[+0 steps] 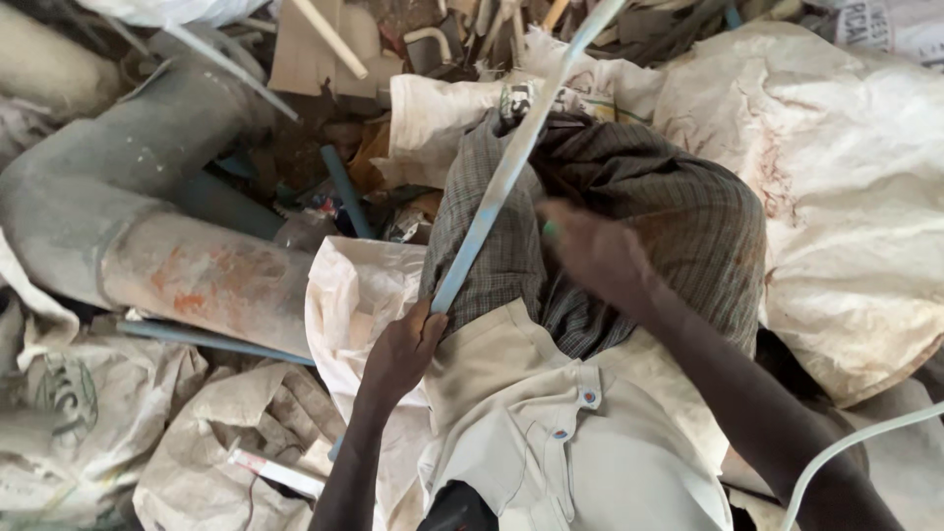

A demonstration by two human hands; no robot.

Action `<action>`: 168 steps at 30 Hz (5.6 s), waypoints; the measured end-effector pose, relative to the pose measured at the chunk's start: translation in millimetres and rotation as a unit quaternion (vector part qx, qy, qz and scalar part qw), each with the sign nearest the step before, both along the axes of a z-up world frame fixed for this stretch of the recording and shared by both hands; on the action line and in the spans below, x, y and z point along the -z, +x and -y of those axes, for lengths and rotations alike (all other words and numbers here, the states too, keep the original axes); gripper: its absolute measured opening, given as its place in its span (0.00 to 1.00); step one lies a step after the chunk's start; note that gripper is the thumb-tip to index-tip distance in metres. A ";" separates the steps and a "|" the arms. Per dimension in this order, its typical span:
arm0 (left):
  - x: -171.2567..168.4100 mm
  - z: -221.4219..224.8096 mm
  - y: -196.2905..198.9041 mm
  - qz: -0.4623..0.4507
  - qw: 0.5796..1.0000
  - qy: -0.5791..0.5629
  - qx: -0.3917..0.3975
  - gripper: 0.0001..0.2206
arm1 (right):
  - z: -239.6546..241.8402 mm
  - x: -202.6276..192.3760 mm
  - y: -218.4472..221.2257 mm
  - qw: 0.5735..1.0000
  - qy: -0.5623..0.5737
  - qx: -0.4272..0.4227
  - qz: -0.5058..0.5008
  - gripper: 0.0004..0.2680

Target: The person sits among debris and scrapes a long metal rod with a machete, repeatedly rubbing the blade along the rod's surface. The person repositions the rod and continues scraping different sections.

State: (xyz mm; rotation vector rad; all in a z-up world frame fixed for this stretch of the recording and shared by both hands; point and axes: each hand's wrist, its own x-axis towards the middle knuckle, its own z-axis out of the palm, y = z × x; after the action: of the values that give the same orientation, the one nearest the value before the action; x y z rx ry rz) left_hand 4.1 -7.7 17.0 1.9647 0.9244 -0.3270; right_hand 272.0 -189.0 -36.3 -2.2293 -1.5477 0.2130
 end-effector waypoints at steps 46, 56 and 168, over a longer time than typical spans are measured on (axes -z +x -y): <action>-2.9 3.9 -12.2 -0.012 0.998 -0.060 -0.004 0.14 | 1.1 -36.9 -4.8 0.987 -0.107 0.002 -0.116 0.16; -14.4 -6.5 -2.2 -0.004 0.995 -0.102 -0.019 0.14 | -15.6 -22.8 97.1 0.969 -0.184 0.138 -0.091 0.13; -30.5 41.7 -9.0 0.013 0.988 0.148 0.031 0.21 | -5.8 -0.4 9.7 0.987 0.073 0.084 -0.116 0.17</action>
State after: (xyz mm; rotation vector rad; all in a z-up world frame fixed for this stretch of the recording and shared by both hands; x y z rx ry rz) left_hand -4.9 -49.4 47.5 2.2682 0.9379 -0.2069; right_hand 281.7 -183.2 -35.9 -2.1216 -1.2080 0.2870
